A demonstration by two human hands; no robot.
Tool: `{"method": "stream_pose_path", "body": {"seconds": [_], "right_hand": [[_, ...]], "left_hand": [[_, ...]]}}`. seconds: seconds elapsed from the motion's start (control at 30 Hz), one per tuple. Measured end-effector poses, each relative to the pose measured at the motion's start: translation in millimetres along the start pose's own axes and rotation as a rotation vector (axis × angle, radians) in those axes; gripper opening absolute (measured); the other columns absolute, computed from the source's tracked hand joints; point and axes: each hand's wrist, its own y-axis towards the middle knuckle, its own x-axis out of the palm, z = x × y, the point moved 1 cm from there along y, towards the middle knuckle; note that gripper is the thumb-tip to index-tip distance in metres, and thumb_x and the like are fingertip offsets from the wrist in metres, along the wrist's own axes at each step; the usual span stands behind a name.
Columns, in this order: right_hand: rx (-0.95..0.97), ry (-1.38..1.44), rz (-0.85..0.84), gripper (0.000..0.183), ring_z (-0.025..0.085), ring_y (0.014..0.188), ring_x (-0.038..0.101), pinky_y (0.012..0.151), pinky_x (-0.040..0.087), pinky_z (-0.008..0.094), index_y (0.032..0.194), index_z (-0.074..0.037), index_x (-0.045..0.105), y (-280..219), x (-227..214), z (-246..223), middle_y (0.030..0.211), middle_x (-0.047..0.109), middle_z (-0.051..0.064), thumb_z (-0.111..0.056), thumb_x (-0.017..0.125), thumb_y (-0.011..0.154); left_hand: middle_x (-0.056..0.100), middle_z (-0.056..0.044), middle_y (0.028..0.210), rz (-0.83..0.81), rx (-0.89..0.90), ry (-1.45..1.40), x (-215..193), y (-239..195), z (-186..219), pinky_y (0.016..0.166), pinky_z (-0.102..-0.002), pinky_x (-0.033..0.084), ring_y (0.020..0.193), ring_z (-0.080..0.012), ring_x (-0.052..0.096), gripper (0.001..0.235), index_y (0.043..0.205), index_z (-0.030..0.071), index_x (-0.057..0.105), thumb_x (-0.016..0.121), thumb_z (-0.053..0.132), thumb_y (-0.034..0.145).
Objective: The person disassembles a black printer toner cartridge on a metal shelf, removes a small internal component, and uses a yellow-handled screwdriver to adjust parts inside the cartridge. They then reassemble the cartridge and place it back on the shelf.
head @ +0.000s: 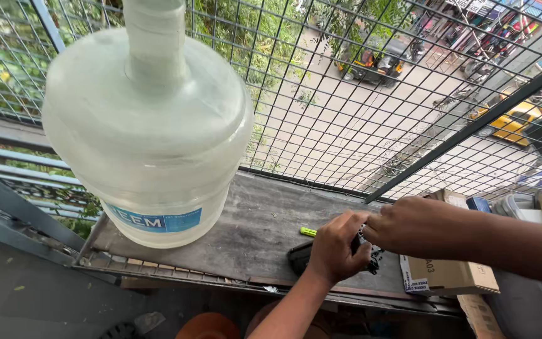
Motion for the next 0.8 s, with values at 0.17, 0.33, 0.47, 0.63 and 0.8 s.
{"method": "stream_pose_path", "body": {"seconds": [0.17, 0.33, 0.47, 0.63, 0.8], "right_hand": [[0.268, 0.194, -0.451, 0.016, 0.021, 0.073, 0.072, 0.062, 0.058, 0.040, 0.102, -0.004, 0.062, 3, 26, 10, 0.077, 0.068, 0.007, -0.019, 0.062, 0.097], [0.733, 0.901, -0.281, 0.025, 0.023, 0.062, 0.065, 0.062, 0.049, 0.042, 0.093, -0.006, 0.080, 11, 50, 23, 0.068, 0.065, 0.007, -0.026, 0.064, 0.095], [0.967, 1.039, -0.426, 0.025, 0.029, 0.062, 0.063, 0.063, 0.051, 0.047, 0.096, -0.003, 0.072, 7, 31, 28, 0.066, 0.063, 0.010, -0.026, 0.062, 0.094], [0.457, 0.520, -0.242, 0.027, 0.023, 0.071, 0.074, 0.066, 0.059, 0.042, 0.111, -0.013, 0.061, -1, 10, 12, 0.079, 0.071, 0.006, -0.014, 0.061, 0.084], [-0.015, 0.103, -0.335, 0.024, 0.027, 0.085, 0.070, 0.071, 0.060, 0.044, 0.112, -0.003, 0.056, -13, 25, 13, 0.099, 0.066, 0.012, -0.015, 0.066, 0.094]], "left_hand": [[0.069, -0.013, 0.109, 0.034, 0.017, -0.014, -4, -3, 1, 0.084, -0.047, 0.058, 0.099, -0.0363, 0.070, 0.043, 0.125, 0.012, 0.062, 0.052, 0.045, 0.099], [0.066, -0.014, 0.105, 0.030, 0.007, 0.016, -2, -6, -1, 0.080, -0.048, 0.057, 0.096, -0.0367, 0.069, 0.043, 0.126, 0.013, 0.061, 0.057, 0.044, 0.095], [0.066, -0.012, 0.099, -0.002, -0.012, 0.009, 2, -5, -2, 0.077, -0.046, 0.057, 0.090, -0.0338, 0.069, 0.044, 0.126, 0.013, 0.062, 0.059, 0.040, 0.090], [0.063, -0.012, 0.094, -0.018, -0.026, 0.045, 5, -5, 0, 0.074, -0.045, 0.057, 0.084, -0.0326, 0.068, 0.048, 0.127, 0.010, 0.061, 0.060, 0.037, 0.087], [0.065, -0.011, 0.096, -0.016, -0.020, 0.048, 6, -5, -4, 0.074, -0.043, 0.058, 0.082, -0.0306, 0.069, 0.046, 0.127, 0.011, 0.061, 0.058, 0.035, 0.089]]}}
